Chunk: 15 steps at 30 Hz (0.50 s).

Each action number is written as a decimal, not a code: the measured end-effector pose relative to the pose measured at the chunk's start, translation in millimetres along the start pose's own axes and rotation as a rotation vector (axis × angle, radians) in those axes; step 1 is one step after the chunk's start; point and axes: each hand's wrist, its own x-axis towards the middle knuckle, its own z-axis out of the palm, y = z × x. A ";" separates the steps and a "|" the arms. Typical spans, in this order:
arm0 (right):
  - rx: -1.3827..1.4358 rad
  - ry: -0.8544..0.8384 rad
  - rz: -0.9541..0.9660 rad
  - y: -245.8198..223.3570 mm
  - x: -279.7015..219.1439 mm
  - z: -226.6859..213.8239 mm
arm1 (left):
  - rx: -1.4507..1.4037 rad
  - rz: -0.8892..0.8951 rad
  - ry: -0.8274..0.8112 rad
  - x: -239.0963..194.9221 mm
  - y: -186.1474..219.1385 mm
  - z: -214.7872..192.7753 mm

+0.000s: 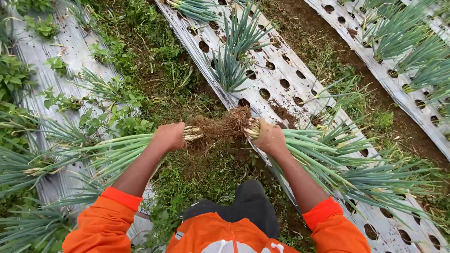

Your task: The person pulls bunches of green onions from a hydroponic growing system by hand. They gather the harvested onions into a bundle, shake off excess soil from the roots, and trim the root ends before placing the cleaned bunches on the plastic sheeting.

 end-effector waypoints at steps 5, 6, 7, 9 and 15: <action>0.129 -0.059 0.161 7.3 10.5 1.6 | -0.204 -0.223 -0.002 -7.5 -7.9 9.2; 0.129 -0.066 0.154 2.3 16.0 -13.1 | -0.207 -0.231 -0.006 0.3 -9.3 14.1; 0.299 0.052 0.195 -2.7 21.5 -27.7 | -0.223 -0.219 0.002 8.0 -10.8 19.2; 0.470 0.159 0.236 -12.4 33.8 -42.0 | -0.242 -0.213 0.001 12.9 -8.0 19.6; 0.726 0.415 0.144 15.9 116.3 46.3 | -0.340 -0.226 0.040 26.2 29.4 -43.1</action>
